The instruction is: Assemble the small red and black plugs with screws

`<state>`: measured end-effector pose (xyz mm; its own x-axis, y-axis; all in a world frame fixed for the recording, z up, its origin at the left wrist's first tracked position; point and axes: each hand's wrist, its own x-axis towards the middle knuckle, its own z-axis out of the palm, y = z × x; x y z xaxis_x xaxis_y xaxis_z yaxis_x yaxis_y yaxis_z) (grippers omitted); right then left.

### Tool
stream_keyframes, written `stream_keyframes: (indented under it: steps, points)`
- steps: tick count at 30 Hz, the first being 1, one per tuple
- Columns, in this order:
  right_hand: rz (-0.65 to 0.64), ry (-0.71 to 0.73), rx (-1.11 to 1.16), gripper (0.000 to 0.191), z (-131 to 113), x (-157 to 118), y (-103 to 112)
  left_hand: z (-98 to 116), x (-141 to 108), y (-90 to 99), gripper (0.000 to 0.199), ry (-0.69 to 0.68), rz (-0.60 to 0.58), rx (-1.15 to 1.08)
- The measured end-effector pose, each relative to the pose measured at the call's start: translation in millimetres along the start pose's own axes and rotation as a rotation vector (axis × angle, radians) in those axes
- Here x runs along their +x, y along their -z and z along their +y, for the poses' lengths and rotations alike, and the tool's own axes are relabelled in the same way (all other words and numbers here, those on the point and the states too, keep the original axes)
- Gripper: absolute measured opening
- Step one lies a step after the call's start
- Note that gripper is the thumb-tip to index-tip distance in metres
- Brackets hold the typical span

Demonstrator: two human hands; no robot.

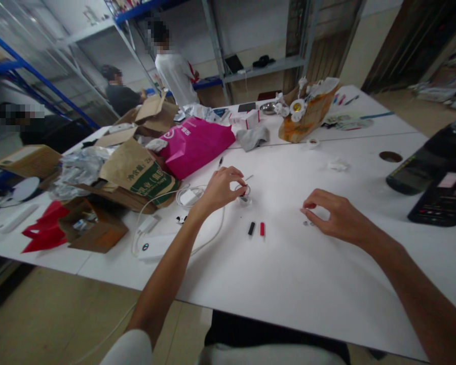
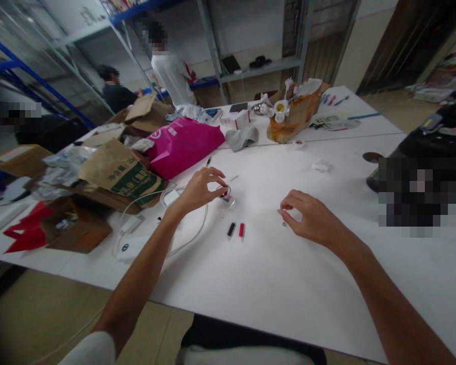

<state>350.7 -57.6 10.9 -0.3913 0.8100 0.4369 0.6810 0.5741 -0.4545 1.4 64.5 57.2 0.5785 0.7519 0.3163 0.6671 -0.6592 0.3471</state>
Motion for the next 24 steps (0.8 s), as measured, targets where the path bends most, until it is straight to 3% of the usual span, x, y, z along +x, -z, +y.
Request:
stream_keyframes:
  steps: [4,8,11,14,16,19,24]
  points:
    - [0.081,0.011,0.017,0.006,-2.5,2.4,1.6,16.0,-4.2,19.9,0.006,-0.037,0.187,-0.141]
    - [0.183,-0.034,0.053,0.008,-16.4,4.6,-1.3,54.7,-22.7,26.7,0.01,-0.058,0.304,-0.349]
    - [0.204,-0.097,0.115,0.012,-34.4,4.5,-9.6,81.6,-40.8,8.1,0.011,-0.105,0.238,-0.395]
    - [0.149,-0.105,0.22,0.016,-50.7,2.7,-20.7,95.2,-55.4,-22.0,0.008,-0.246,0.162,-0.299]
    - [0.075,-0.098,0.282,0.019,-56.7,1.0,-27.8,97.0,-62.5,-40.5,0.009,-0.331,0.085,-0.251]
    - [-0.062,-0.117,0.344,0.026,-58.6,-0.7,-35.4,93.1,-70.2,-58.8,0.015,-0.319,0.097,-0.256]
    - [-0.132,-0.206,0.359,0.035,-55.0,0.9,-38.8,82.7,-75.1,-63.5,0.018,-0.328,0.119,-0.22]
